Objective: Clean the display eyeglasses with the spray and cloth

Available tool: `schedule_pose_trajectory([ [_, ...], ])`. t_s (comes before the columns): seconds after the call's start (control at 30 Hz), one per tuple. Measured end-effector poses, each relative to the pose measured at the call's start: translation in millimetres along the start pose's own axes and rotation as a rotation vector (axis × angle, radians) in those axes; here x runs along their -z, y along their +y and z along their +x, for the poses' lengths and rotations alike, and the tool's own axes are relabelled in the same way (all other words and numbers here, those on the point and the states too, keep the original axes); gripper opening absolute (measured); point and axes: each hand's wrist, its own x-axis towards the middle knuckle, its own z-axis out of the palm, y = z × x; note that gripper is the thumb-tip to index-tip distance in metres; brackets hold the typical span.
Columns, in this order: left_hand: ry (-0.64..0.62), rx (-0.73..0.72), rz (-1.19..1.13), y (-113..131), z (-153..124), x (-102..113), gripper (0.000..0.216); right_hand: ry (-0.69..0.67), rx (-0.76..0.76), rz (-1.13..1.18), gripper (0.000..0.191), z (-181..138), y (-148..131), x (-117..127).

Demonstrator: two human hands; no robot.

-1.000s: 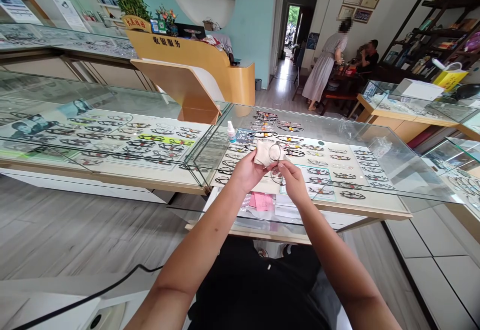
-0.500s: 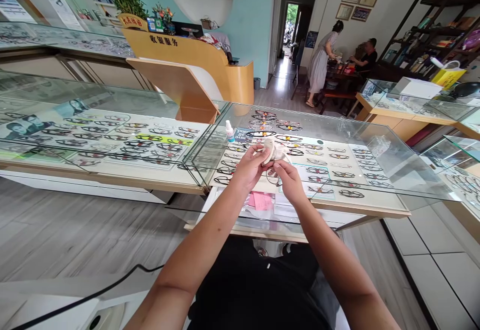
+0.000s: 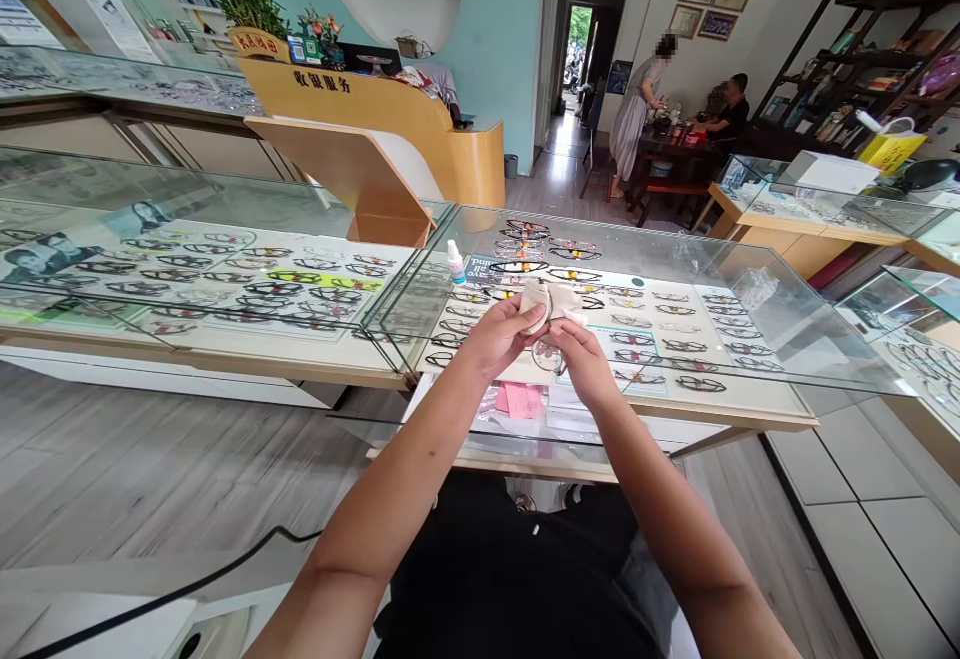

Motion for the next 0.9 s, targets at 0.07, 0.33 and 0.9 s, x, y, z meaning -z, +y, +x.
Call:
schedule_pose_trajectory([
  [0.07,0.033,-0.045,0.027,1,0,-5,0.046,0.000,-0.011,0.022,0.036,0,2,-1],
  [0.33,0.091,-0.125,0.113,3,8,-8,0.055,-0.008,-0.001,-0.072,0.034,2,-22,1],
  [0.9,0.043,-0.259,0.167,3,97,15,0.058,0.080,0.058,-0.114,0.031,78,-7,25],
])
